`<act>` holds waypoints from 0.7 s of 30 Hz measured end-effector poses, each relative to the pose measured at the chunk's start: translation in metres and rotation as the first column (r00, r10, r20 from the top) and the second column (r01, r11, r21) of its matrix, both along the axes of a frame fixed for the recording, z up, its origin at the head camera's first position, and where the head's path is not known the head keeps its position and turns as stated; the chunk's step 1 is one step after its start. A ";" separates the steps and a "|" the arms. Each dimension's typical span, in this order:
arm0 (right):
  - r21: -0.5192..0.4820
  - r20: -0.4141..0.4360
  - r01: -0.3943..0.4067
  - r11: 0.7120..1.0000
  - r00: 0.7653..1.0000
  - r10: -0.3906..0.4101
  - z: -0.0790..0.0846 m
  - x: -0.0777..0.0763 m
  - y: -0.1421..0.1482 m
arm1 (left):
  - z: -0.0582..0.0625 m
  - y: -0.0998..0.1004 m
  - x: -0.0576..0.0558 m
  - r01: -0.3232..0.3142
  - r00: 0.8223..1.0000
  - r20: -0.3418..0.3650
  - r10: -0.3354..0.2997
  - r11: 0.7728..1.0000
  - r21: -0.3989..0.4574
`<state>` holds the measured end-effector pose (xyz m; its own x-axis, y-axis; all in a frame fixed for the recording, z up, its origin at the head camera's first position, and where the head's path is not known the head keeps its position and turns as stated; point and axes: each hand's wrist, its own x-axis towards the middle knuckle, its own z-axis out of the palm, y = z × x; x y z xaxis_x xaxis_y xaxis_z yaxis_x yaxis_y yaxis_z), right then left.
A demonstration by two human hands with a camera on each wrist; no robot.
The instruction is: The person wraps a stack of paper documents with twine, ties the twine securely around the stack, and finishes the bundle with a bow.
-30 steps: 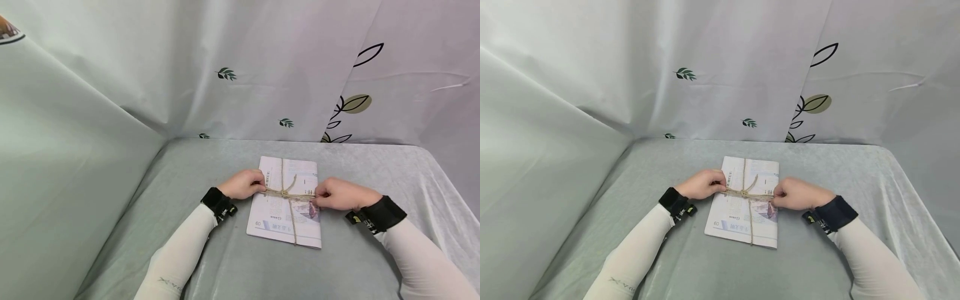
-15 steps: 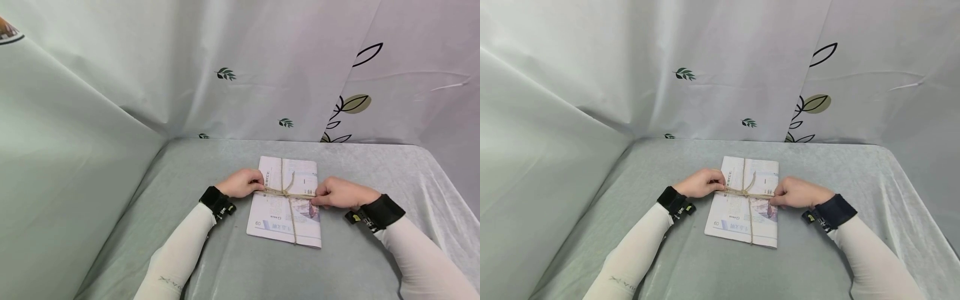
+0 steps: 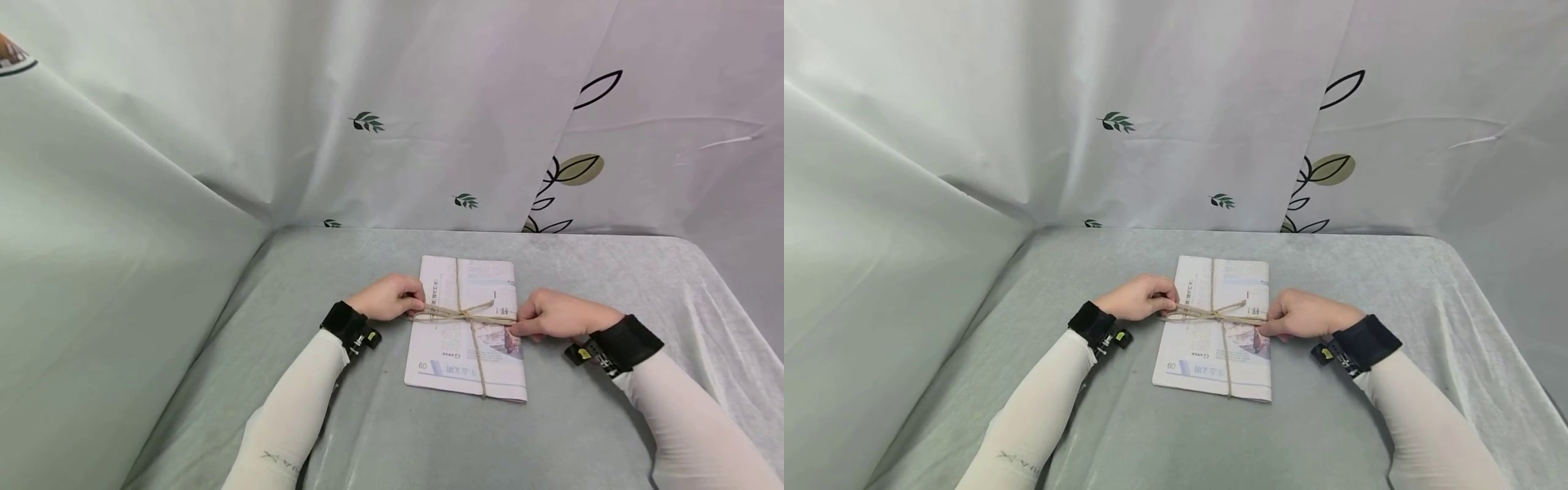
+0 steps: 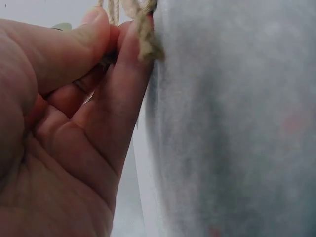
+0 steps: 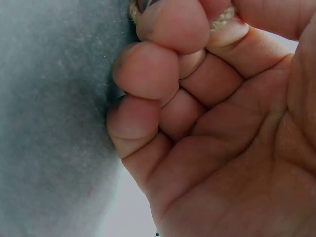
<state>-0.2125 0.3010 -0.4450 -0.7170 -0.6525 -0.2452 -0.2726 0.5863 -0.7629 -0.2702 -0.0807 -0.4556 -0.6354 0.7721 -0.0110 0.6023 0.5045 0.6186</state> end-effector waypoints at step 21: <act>0.013 -0.018 -0.022 1.000 1.000 0.022 -0.003 -0.010 0.007 | -0.003 0.006 0.006 -0.075 0.981 0.179 0.069 0.997 0.029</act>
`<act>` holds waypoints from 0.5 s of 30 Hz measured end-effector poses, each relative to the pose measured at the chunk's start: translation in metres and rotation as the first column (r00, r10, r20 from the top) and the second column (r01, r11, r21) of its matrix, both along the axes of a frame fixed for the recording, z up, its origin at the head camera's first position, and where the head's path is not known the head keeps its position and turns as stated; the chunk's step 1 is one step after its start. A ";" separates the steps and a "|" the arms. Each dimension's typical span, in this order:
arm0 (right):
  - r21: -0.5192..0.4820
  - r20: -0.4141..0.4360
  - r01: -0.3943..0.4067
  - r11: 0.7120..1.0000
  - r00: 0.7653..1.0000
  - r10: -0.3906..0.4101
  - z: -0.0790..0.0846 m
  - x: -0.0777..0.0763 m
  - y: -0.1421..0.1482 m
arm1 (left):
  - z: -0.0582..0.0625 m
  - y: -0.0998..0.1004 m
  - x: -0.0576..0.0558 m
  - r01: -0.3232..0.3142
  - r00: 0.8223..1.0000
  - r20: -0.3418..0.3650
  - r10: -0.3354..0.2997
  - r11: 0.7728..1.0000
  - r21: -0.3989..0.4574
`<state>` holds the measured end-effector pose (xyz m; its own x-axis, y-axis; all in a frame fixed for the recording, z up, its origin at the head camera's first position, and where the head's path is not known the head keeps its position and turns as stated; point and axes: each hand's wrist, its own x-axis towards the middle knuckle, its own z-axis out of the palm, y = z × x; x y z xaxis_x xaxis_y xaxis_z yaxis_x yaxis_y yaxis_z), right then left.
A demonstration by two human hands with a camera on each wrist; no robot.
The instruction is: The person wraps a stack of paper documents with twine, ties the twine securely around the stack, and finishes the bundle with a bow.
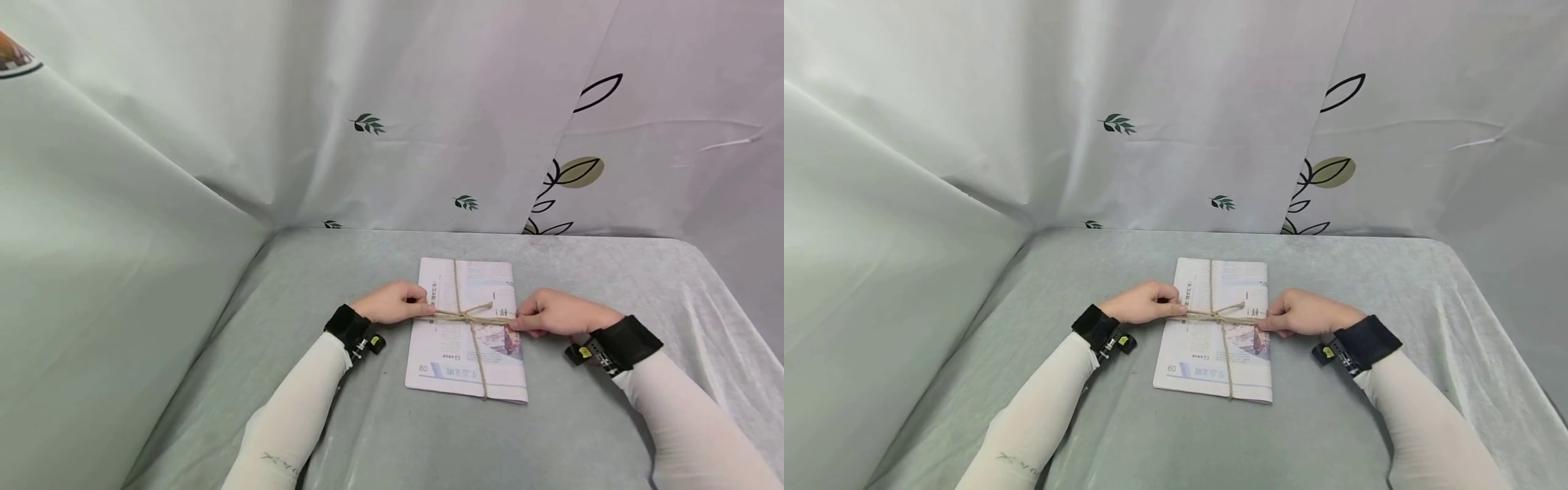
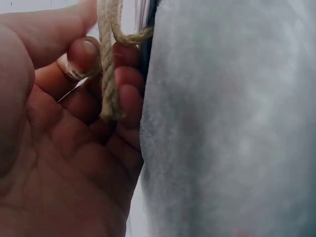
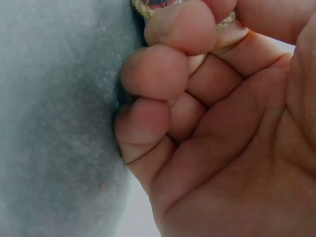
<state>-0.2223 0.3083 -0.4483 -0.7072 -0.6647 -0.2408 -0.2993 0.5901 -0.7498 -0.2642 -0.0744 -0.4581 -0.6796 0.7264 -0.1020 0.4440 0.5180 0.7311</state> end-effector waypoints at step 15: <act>-0.038 0.016 -0.049 0.998 0.999 0.050 0.002 -0.003 0.006 | -0.003 -0.004 -0.005 0.040 0.999 -0.016 -0.040 0.999 0.006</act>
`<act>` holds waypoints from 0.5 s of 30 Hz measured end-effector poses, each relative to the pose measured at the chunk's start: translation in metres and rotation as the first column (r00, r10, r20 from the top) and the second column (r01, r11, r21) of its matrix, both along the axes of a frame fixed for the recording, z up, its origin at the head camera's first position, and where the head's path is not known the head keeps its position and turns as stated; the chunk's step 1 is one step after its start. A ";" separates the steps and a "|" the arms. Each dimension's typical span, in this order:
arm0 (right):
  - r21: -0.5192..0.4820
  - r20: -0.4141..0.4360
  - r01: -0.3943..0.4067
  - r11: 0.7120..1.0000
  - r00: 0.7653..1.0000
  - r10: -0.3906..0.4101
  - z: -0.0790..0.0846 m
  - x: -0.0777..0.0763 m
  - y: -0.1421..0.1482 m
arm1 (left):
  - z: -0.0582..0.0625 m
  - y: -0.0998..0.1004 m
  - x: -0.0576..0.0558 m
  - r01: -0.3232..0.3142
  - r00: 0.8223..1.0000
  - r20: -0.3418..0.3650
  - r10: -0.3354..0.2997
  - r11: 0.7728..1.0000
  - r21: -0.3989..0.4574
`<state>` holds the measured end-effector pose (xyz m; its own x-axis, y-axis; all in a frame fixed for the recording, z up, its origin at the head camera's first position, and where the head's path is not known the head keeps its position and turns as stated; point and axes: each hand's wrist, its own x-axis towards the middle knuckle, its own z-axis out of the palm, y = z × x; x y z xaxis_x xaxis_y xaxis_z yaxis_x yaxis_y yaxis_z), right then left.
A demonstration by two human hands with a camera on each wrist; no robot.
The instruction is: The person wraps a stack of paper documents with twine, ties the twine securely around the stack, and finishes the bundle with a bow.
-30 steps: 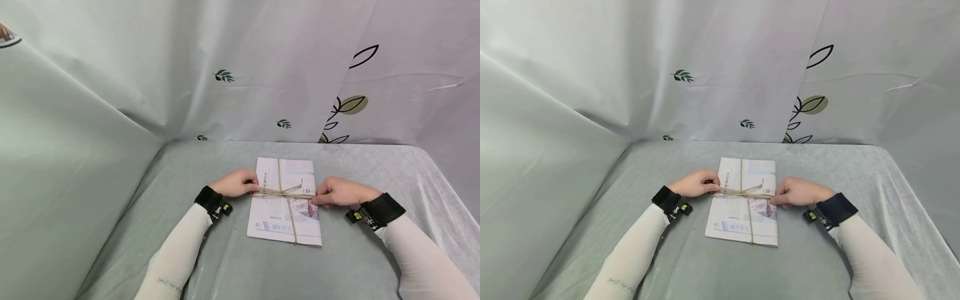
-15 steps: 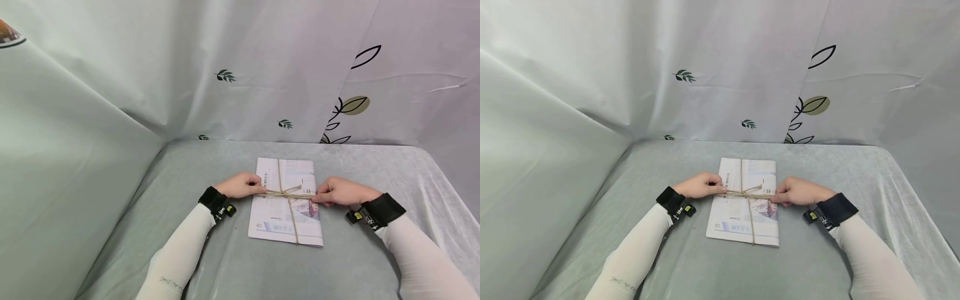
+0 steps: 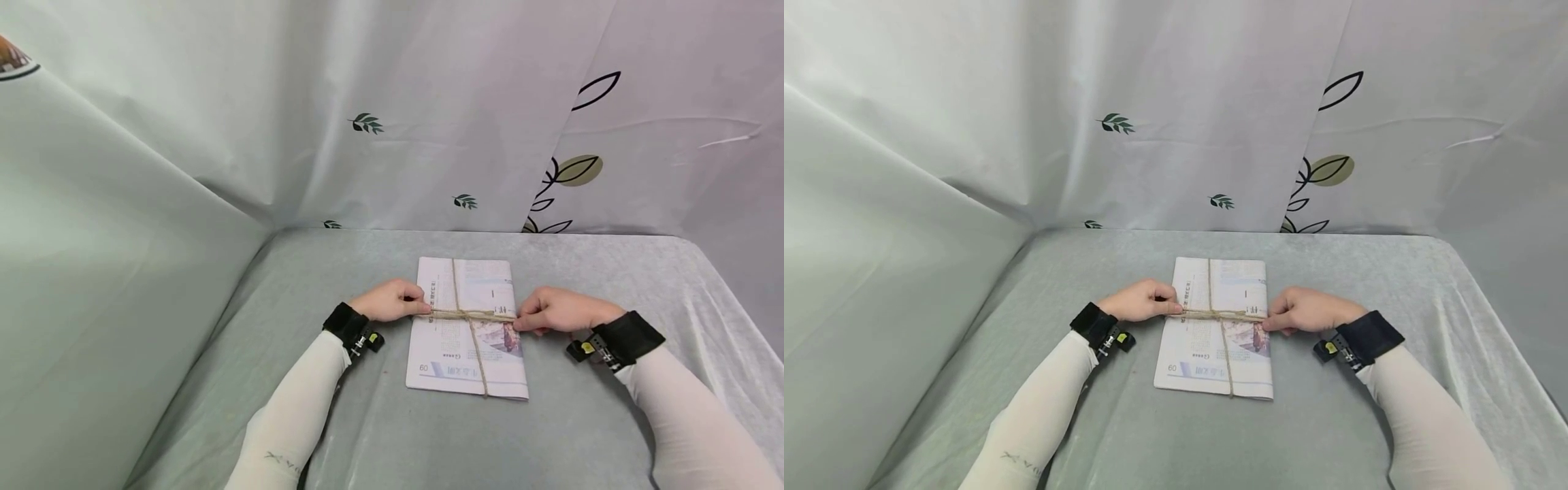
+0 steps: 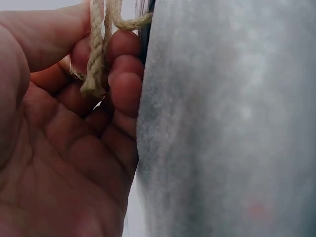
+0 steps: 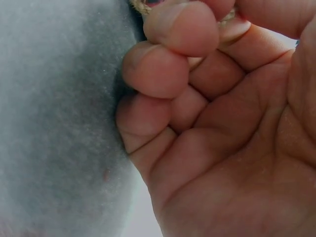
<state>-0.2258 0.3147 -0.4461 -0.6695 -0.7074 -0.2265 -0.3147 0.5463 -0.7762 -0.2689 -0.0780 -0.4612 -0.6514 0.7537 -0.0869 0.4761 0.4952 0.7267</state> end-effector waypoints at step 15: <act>-0.014 0.029 0.022 1.000 0.999 -0.021 -0.002 0.000 0.002 | 0.003 -0.001 0.002 -0.069 0.998 0.010 0.069 0.997 -0.038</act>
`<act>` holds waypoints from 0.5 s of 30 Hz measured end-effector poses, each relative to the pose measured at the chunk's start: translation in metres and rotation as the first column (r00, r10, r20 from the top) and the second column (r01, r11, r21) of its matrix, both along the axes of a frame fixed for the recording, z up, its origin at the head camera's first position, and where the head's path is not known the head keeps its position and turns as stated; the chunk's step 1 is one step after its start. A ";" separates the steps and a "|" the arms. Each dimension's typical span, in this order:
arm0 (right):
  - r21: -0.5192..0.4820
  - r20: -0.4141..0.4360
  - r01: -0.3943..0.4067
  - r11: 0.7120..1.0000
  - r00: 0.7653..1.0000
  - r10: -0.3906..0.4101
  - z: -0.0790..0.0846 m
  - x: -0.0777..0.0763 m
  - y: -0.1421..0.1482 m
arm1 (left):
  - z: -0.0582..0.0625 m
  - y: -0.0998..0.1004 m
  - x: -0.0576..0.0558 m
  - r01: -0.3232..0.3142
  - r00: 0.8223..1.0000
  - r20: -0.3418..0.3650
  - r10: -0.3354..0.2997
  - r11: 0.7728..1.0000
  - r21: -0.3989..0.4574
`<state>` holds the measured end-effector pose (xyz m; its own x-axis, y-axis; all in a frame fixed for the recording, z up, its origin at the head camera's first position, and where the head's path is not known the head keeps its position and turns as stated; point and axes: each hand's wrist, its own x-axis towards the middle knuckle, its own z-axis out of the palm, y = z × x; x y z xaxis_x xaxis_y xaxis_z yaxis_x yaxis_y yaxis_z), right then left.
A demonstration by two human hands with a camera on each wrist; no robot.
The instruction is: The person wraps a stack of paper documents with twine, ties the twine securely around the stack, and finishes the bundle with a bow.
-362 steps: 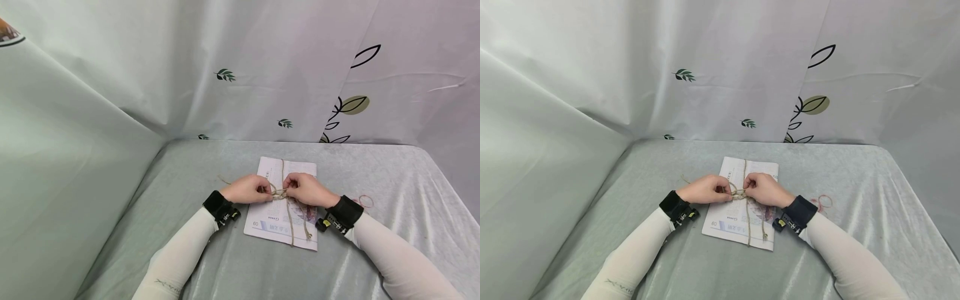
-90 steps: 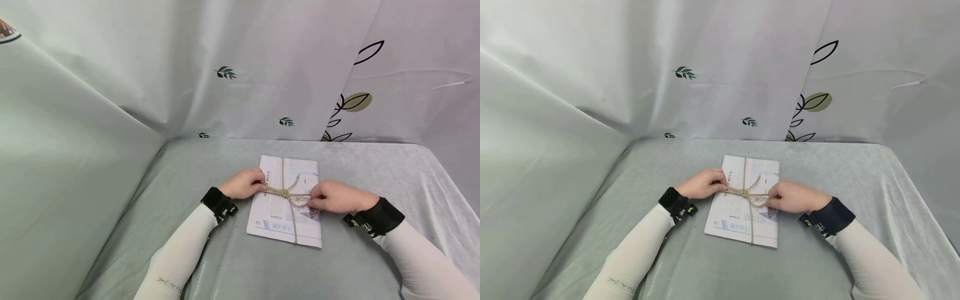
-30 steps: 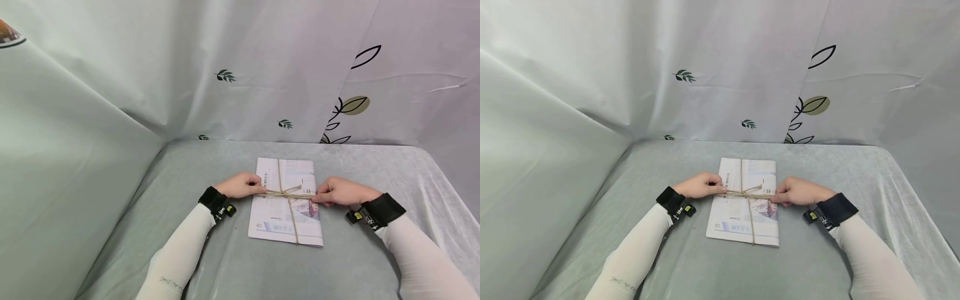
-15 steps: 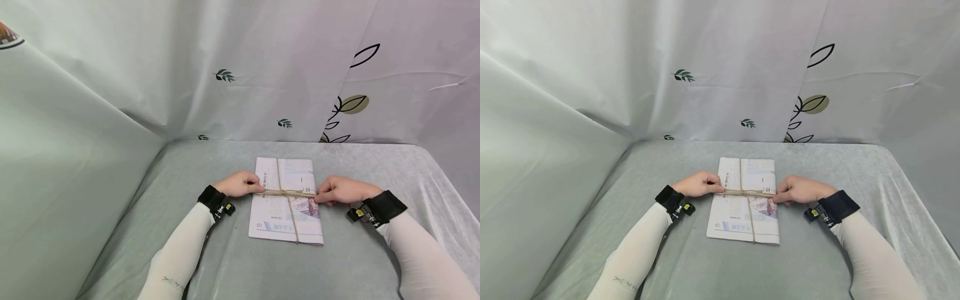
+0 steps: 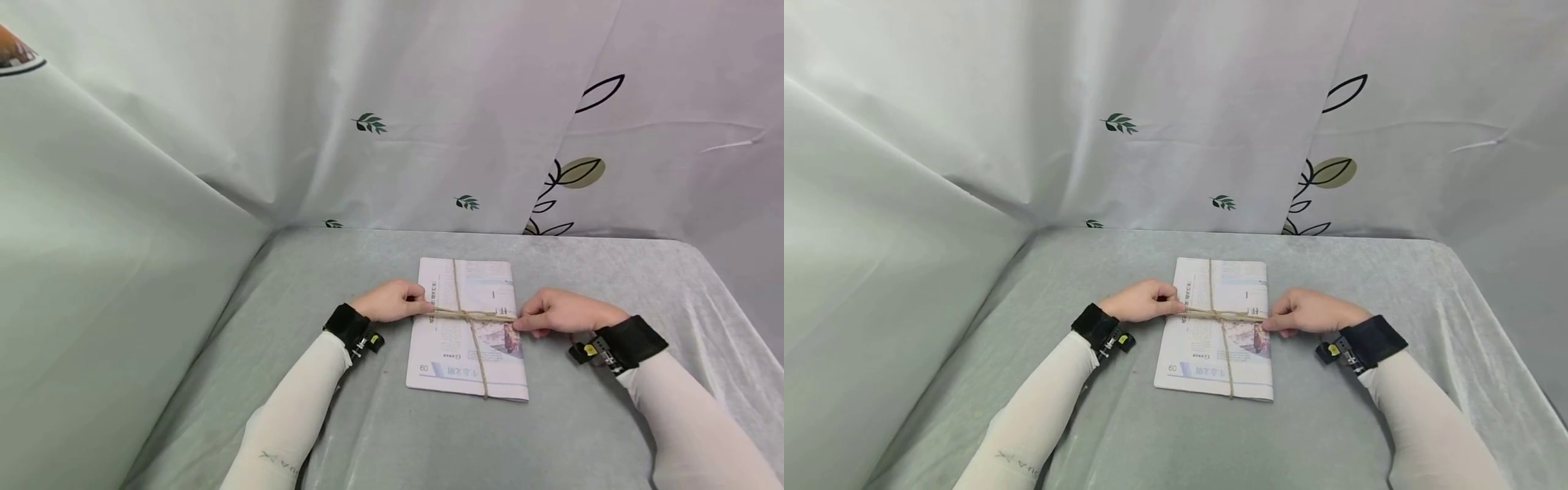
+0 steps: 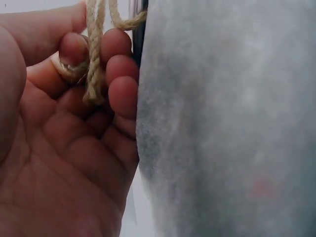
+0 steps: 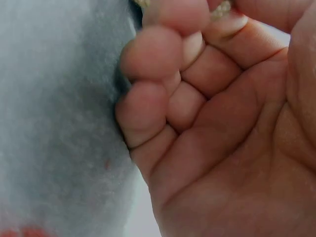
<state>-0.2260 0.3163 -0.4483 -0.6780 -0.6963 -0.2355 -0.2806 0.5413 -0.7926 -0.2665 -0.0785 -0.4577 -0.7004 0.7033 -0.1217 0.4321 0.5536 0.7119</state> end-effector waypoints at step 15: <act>-0.060 -0.082 0.173 0.983 0.981 -0.177 -0.001 -0.009 0.016 | 0.005 -0.012 -0.006 -0.156 0.985 -0.054 0.164 0.979 0.129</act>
<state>-0.2347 0.3326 -0.4496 -0.8067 -0.5748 -0.1374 -0.2536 0.5466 -0.7981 -0.2721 -0.0905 -0.4525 -0.8084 0.5886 0.0074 0.3918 0.5286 0.7530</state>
